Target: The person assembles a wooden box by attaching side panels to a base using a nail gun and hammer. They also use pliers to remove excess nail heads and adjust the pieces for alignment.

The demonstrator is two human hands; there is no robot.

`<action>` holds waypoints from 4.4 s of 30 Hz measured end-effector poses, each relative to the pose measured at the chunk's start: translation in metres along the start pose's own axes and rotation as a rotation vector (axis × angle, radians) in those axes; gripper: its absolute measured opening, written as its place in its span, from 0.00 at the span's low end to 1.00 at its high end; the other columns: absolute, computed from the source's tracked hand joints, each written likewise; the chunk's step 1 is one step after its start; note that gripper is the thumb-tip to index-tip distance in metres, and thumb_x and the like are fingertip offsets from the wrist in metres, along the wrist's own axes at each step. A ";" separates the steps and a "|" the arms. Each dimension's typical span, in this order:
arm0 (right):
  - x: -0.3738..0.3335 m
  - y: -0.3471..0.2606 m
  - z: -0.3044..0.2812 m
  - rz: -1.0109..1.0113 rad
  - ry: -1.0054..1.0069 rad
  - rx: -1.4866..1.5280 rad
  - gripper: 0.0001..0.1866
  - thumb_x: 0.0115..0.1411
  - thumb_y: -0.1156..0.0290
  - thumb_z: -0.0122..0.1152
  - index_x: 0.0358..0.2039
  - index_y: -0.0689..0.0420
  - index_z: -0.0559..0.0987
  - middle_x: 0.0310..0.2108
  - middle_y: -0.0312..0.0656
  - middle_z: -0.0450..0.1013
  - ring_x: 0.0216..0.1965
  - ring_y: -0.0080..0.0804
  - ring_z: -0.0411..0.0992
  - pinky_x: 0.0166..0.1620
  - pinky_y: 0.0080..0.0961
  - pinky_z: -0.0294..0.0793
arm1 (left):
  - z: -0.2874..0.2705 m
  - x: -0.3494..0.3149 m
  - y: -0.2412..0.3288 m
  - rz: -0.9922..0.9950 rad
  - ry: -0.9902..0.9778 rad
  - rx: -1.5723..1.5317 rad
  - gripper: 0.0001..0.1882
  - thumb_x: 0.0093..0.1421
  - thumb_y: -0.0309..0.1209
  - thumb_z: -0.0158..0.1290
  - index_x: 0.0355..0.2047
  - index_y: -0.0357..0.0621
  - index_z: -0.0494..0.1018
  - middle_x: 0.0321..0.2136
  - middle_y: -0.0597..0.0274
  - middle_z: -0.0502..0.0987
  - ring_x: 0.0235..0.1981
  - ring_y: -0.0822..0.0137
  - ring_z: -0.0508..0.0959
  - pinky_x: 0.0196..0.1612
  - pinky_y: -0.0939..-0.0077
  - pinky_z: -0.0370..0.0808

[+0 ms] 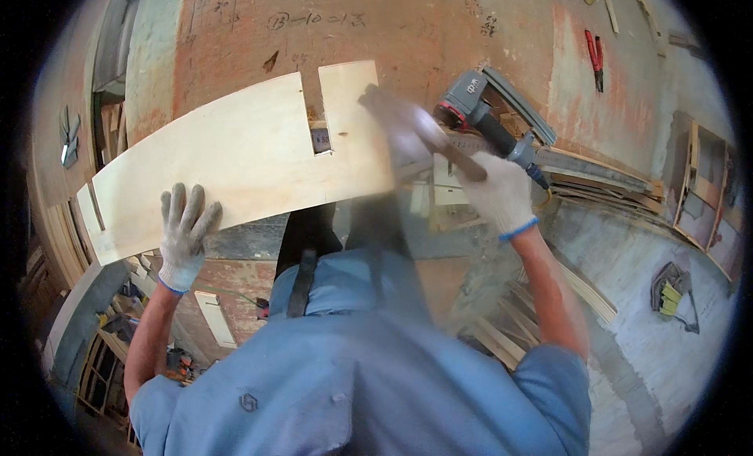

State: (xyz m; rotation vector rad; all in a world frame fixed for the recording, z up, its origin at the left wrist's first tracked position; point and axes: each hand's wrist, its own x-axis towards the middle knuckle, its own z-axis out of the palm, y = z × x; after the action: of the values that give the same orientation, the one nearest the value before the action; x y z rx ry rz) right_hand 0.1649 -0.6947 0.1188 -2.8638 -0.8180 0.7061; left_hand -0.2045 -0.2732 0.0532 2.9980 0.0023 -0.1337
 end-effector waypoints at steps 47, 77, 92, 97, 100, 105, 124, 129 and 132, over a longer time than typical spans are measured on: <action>0.135 0.249 -0.027 0.113 0.407 0.030 0.26 0.66 0.57 0.66 0.59 0.61 0.79 0.55 0.54 0.78 0.61 0.53 0.74 0.64 0.42 0.72 | 0.060 0.370 0.065 -0.290 0.427 -0.119 0.33 0.59 0.23 0.57 0.67 0.52 0.72 0.69 0.53 0.70 0.72 0.47 0.65 0.76 0.46 0.57; 0.243 -0.007 -0.095 -0.479 -0.384 0.041 0.14 0.60 0.63 0.66 0.34 0.62 0.80 0.28 0.60 0.74 0.32 0.60 0.76 0.37 0.43 0.74 | 0.063 0.368 0.057 -0.340 0.538 -0.200 0.26 0.66 0.30 0.57 0.64 0.46 0.71 0.62 0.52 0.77 0.68 0.49 0.72 0.74 0.46 0.63; 0.240 0.115 -0.065 -0.089 0.077 -0.151 0.23 0.60 0.54 0.67 0.51 0.53 0.81 0.44 0.54 0.81 0.47 0.57 0.80 0.50 0.47 0.79 | 0.065 0.372 0.064 -0.324 0.464 -0.228 0.34 0.61 0.26 0.57 0.69 0.48 0.68 0.70 0.54 0.69 0.74 0.51 0.64 0.78 0.47 0.54; 0.211 0.184 -0.032 -0.016 0.343 -0.043 0.26 0.62 0.57 0.69 0.57 0.56 0.80 0.52 0.50 0.80 0.53 0.49 0.79 0.58 0.42 0.77 | 0.071 0.357 0.054 -0.321 0.489 -0.203 0.40 0.57 0.19 0.55 0.72 0.53 0.66 0.73 0.57 0.66 0.76 0.52 0.61 0.80 0.50 0.51; 0.239 0.301 -0.031 -0.061 0.554 -0.581 0.25 0.67 0.54 0.61 0.57 0.59 0.80 0.53 0.56 0.79 0.57 0.55 0.77 0.59 0.48 0.75 | 0.066 0.358 0.054 -0.317 0.430 -0.165 0.41 0.56 0.15 0.52 0.72 0.52 0.66 0.73 0.57 0.66 0.76 0.54 0.60 0.81 0.51 0.51; 0.282 0.437 -0.053 0.366 0.517 -0.052 0.34 0.68 0.45 0.57 0.64 0.60 0.74 0.63 0.58 0.73 0.63 0.57 0.72 0.64 0.48 0.71 | 0.054 0.361 0.052 -0.310 0.457 -0.239 0.36 0.57 0.20 0.55 0.67 0.51 0.71 0.69 0.54 0.71 0.73 0.50 0.65 0.78 0.48 0.56; 0.161 0.148 -0.149 0.212 -0.307 0.646 0.14 0.59 0.58 0.69 0.36 0.56 0.85 0.24 0.30 0.74 0.22 0.15 0.65 0.25 0.21 0.64 | -0.068 0.394 0.232 -0.114 0.288 -0.439 0.38 0.59 0.33 0.62 0.70 0.49 0.66 0.69 0.46 0.67 0.73 0.43 0.63 0.76 0.38 0.52; 0.135 0.029 -0.151 -0.028 -0.629 0.650 0.19 0.62 0.61 0.64 0.47 0.61 0.85 0.30 0.36 0.80 0.32 0.18 0.77 0.37 0.23 0.78 | -0.069 0.393 0.219 -0.057 0.204 -0.544 0.29 0.56 0.35 0.66 0.58 0.44 0.74 0.51 0.53 0.80 0.51 0.52 0.80 0.60 0.51 0.73; 0.129 0.019 -0.112 0.058 -0.328 1.376 0.22 0.66 0.63 0.62 0.57 0.61 0.80 0.43 0.45 0.82 0.43 0.25 0.81 0.48 0.26 0.80 | -0.056 0.370 0.200 -0.381 0.043 -1.022 0.20 0.61 0.35 0.63 0.50 0.41 0.77 0.38 0.59 0.82 0.38 0.63 0.81 0.47 0.62 0.78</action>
State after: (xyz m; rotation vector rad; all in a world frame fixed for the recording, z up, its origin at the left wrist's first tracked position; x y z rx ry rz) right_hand 0.3212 -0.6388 0.1622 -1.5393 -0.0901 1.1380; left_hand 0.1704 -0.4652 0.1033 1.9489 0.4868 -0.0718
